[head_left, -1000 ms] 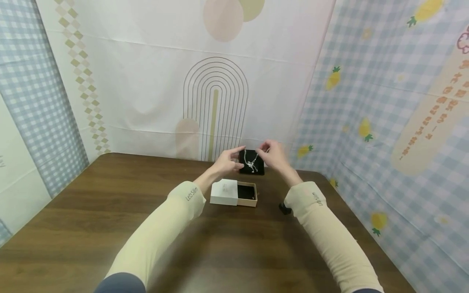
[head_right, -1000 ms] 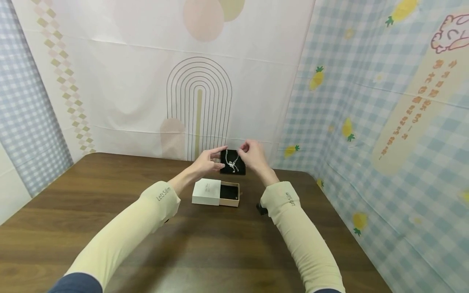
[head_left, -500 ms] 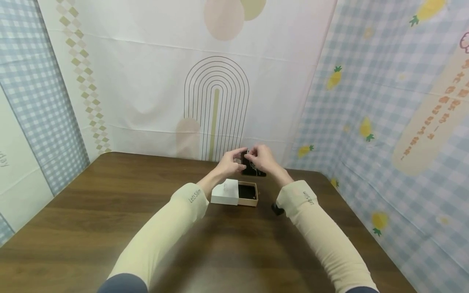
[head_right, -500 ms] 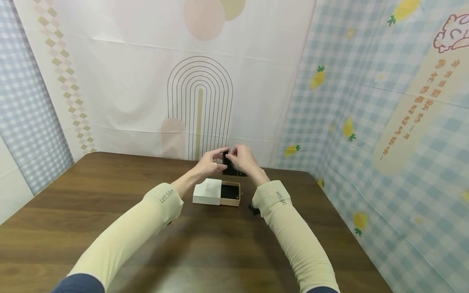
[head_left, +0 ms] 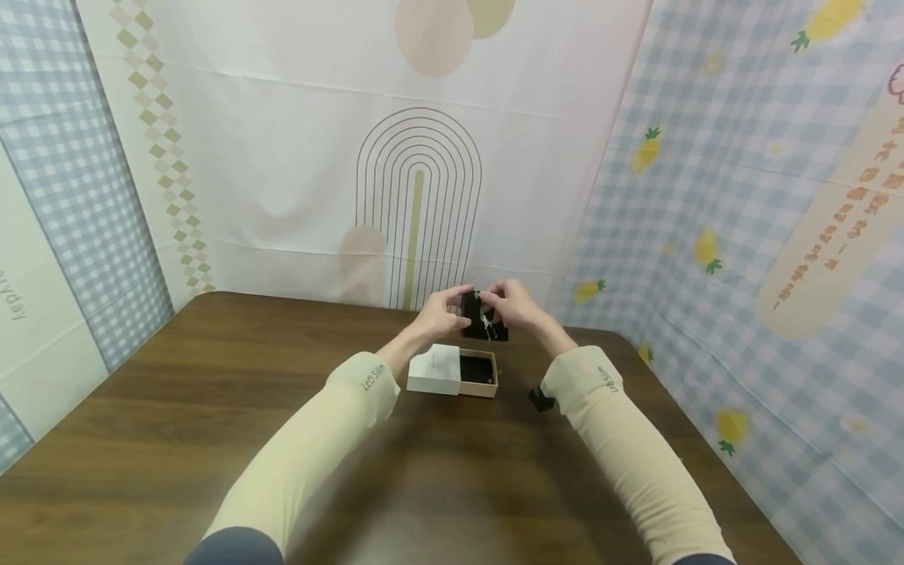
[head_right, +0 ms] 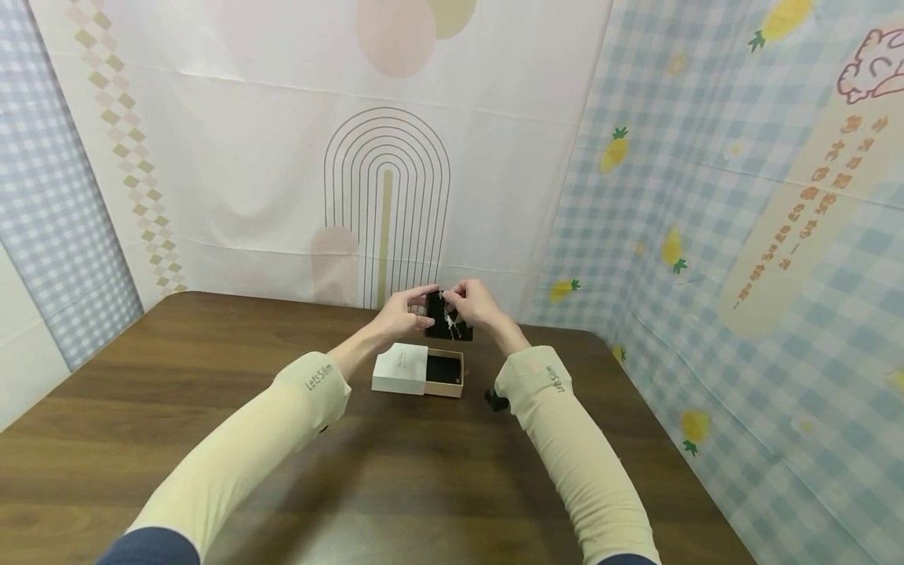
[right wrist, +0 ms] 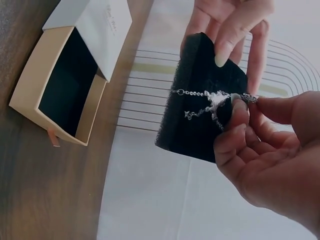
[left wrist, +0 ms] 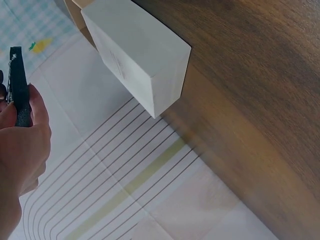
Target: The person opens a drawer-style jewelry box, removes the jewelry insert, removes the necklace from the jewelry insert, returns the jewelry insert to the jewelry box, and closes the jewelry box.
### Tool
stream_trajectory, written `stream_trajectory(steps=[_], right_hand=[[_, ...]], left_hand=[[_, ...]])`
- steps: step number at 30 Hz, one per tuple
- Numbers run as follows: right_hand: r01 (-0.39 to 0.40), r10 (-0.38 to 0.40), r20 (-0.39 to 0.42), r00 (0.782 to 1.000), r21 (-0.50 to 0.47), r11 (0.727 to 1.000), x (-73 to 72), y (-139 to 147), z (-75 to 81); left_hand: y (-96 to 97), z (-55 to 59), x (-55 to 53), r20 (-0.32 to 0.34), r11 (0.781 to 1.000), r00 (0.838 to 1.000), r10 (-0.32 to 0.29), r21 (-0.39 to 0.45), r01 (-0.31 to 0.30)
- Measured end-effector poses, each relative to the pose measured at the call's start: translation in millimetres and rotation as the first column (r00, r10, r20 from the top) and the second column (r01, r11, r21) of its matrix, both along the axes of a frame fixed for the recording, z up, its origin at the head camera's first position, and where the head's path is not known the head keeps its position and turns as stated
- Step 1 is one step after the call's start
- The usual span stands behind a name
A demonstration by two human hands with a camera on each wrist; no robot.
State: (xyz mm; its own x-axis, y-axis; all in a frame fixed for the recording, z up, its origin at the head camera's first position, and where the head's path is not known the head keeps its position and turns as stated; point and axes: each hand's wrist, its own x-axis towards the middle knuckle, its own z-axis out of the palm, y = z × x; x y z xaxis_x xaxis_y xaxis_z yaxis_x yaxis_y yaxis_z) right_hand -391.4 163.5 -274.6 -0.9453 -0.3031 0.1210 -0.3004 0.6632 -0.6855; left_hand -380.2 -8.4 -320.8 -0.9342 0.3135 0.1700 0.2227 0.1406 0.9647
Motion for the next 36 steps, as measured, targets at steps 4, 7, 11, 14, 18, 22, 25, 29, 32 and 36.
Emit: stream_trajectory(steps=[4,7,11,14,18,22,25,29,32,36], right_hand=[[0.021,-0.018,0.071,0.997,-0.044,0.999,1.4,1,2.9],[0.019,-0.013,0.109,0.994,-0.053,0.998,2.9,3,5.4],[0.003,0.009,0.147,0.989,-0.081,0.997,3.4,5,6.6],[-0.009,0.023,0.166,0.986,-0.085,0.996,2.2,5,5.5],[-0.023,0.033,0.181,0.983,-0.057,0.998,0.3,6,2.9],[-0.034,0.041,0.195,0.980,-0.040,0.999,-1.3,8,1.6],[-0.038,0.043,0.190,0.981,-0.030,0.999,-1.7,11,2.5],[-0.039,0.045,0.181,0.983,-0.034,0.999,-0.7,12,4.6],[-0.034,0.042,0.173,0.984,-0.049,0.998,0.3,12,5.4],[-0.021,0.026,0.123,0.992,-0.041,0.999,2.2,9,5.9]], left_hand=[[0.4,-0.4,-0.6,0.009,1.000,1.000,0.008,-0.003,-0.008],[0.0,0.4,0.0,0.010,1.000,1.000,0.010,-0.008,-0.010],[0.2,0.7,0.8,0.004,1.000,1.000,0.017,-0.024,-0.017],[0.3,0.7,1.4,0.000,0.999,1.000,0.023,-0.041,-0.023],[0.6,1.2,2.4,-0.001,0.999,0.999,0.032,-0.044,-0.032],[0.3,1.8,2.9,-0.002,0.998,0.999,0.040,-0.038,-0.040],[-1.0,2.2,2.8,-0.007,0.998,0.999,0.043,-0.044,-0.043],[-2.4,2.2,2.2,-0.013,0.997,0.999,0.045,-0.054,-0.046],[-2.6,1.9,1.7,-0.014,0.997,0.999,0.046,-0.054,-0.047],[-1.7,1.2,2.0,-0.011,0.997,0.999,0.050,-0.050,-0.051]])
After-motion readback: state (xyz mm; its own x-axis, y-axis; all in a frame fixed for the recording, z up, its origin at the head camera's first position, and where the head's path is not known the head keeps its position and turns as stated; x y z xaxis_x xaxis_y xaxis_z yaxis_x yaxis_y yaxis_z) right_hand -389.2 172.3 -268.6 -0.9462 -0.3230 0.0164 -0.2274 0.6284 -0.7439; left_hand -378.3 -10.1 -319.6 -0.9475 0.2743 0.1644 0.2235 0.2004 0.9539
